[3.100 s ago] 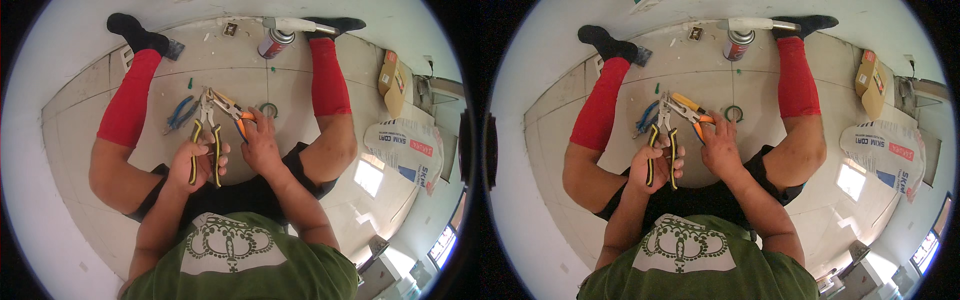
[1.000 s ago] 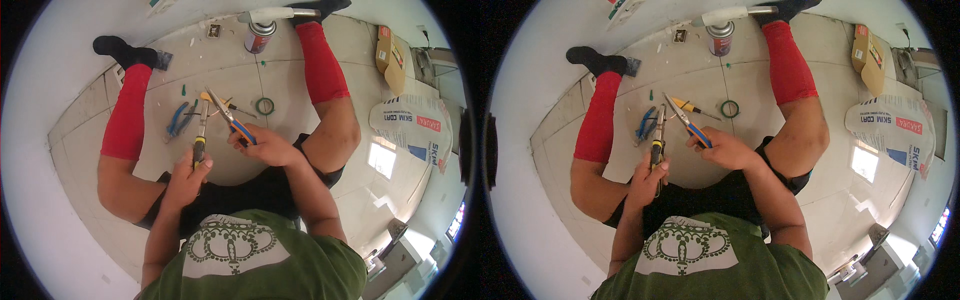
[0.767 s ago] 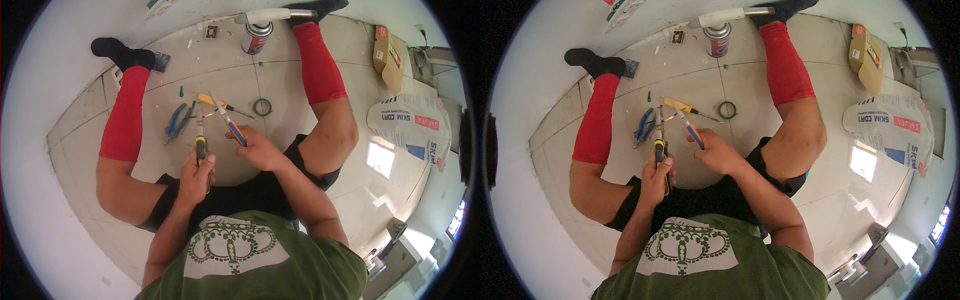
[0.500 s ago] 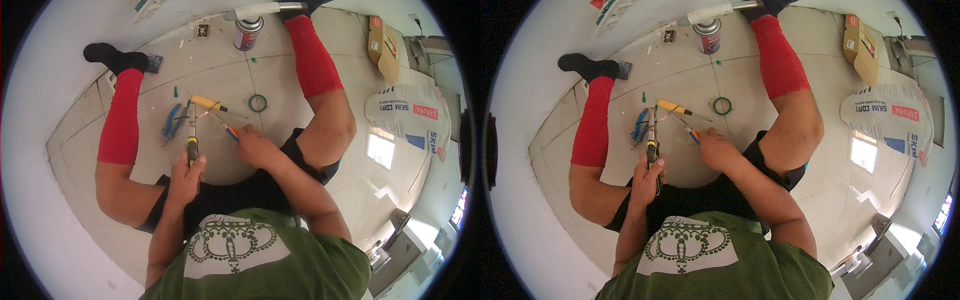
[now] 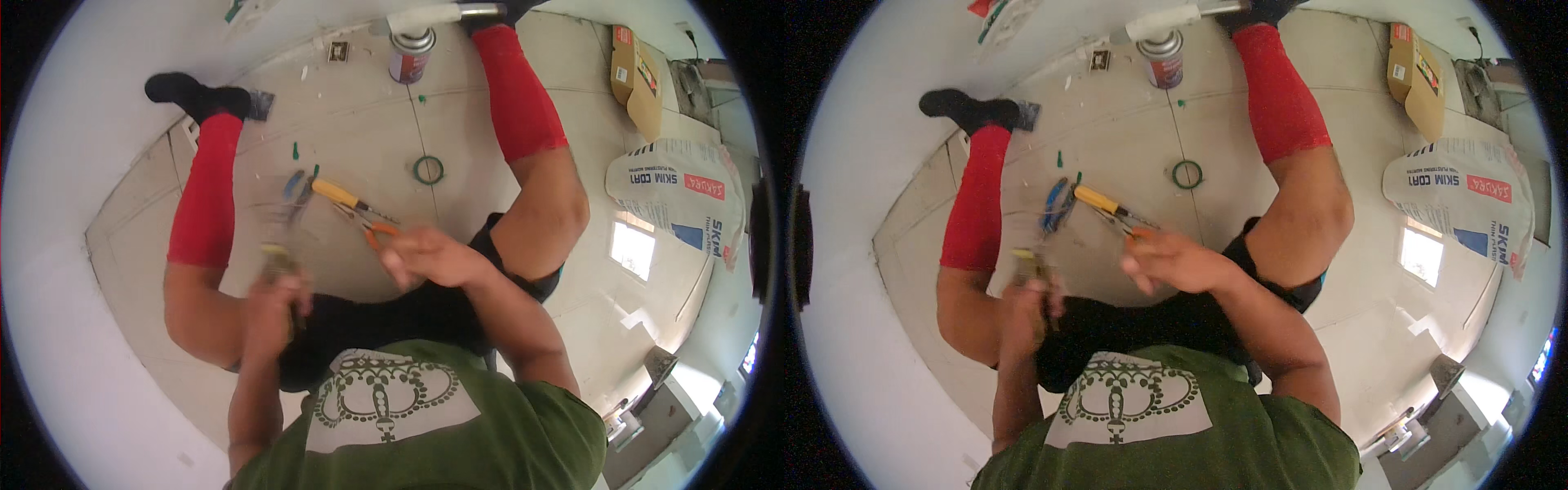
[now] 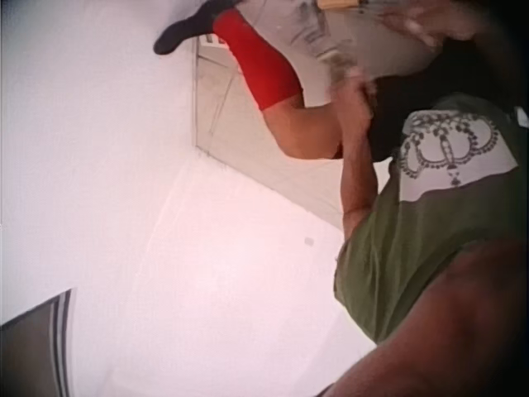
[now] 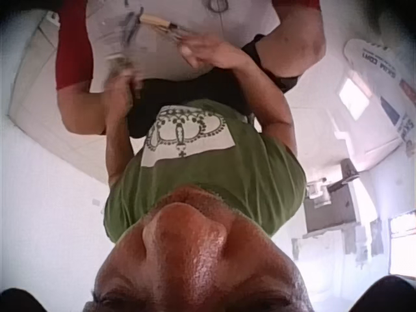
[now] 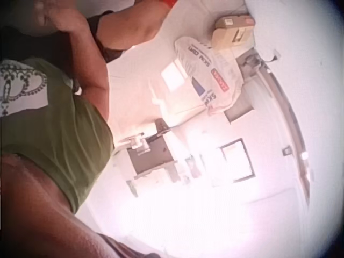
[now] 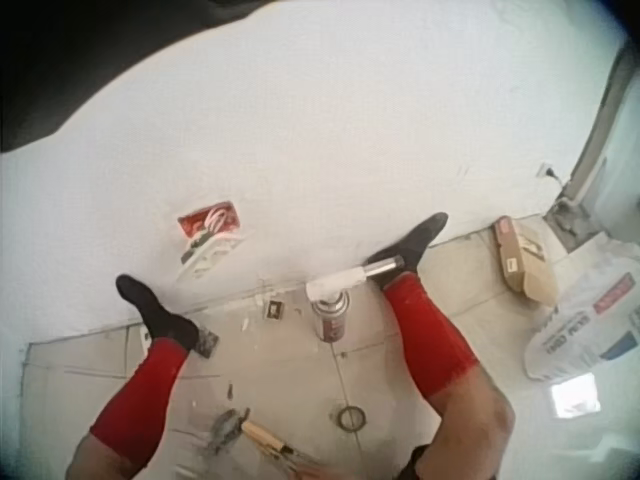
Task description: The recorder is repairing or installing an electrical wall outlet using various hand tools.
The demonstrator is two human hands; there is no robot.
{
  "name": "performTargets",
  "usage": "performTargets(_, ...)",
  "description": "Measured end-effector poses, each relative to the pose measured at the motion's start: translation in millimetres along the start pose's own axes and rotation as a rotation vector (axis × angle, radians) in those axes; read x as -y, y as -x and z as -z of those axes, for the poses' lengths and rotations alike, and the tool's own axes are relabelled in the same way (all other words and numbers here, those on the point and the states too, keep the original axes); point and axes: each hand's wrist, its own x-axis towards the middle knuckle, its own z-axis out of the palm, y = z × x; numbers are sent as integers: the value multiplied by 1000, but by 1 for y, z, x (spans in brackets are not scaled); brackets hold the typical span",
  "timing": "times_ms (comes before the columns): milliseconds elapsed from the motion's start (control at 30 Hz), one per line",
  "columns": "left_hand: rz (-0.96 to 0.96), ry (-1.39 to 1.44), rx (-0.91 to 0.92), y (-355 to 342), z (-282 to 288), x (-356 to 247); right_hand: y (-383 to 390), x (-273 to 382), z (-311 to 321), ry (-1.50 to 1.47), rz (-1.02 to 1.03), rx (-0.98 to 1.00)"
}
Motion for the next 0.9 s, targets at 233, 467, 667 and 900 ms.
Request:
performTargets(233, -312, -103, -430, 18, 58, -48, -7, 6, 5, 250, 31, -139)
performTargets(467, -324, -355, 185, -11, -32, -27, -37, 19, -16, 158, 273, -462)
performTargets(667, -403, -310, 205, -34, -55, -16, -29, -6, -15, 83, 199, -532)
performTargets(900, -136, 19, 278, -32, -43, -15, -32, 7, -11, -239, 177, -449)
